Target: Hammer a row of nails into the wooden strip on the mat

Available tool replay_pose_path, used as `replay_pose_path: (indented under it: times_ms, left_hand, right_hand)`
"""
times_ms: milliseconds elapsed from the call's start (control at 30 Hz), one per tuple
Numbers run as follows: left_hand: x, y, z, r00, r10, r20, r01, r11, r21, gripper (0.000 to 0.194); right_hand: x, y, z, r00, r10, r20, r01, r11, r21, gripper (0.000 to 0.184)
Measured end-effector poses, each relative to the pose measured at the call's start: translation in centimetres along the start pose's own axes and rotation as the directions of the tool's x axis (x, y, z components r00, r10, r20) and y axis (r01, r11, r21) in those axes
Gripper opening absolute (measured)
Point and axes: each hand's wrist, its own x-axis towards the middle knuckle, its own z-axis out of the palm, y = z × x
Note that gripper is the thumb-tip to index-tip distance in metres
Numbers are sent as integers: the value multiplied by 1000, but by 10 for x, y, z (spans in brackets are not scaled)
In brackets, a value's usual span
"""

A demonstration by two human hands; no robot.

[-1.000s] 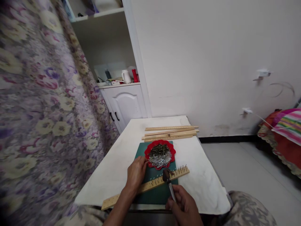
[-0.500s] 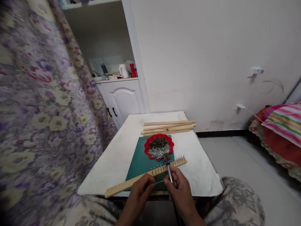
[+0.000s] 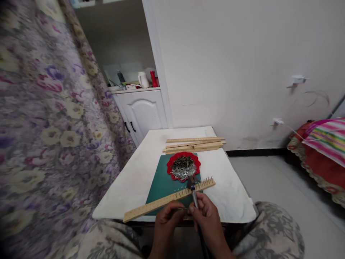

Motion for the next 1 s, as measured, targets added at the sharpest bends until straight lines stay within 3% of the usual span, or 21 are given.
replay_pose_path:
  times_ms: [167,300,433,667,1000]
  left_hand:
    - [0,12,-12,993,101,-63,-96,993,73,18]
    - [16,13,-40,970,171,-175,-105,937,333,20]
    - [36,0,-57,967,214,-140,-114,850,515,23]
    - [46,-16,-52,967,248,-55,-156,751,642,21]
    - [47,-17,-53,973,226,-33,-135,683,718,18]
  right_hand:
    - [-4,5,0,999,28,25,-27,998,-56,35]
    - [-5,5,-4,999,55,3,-54,991,-125,41]
    - [-6,-1,-3,998,60,-11,-61,986,-154,43]
    - [-6,0,-3,997,82,0,-81,987,-141,42]
    - [-6,4,-5,996,90,13,-87,984,-156,41]
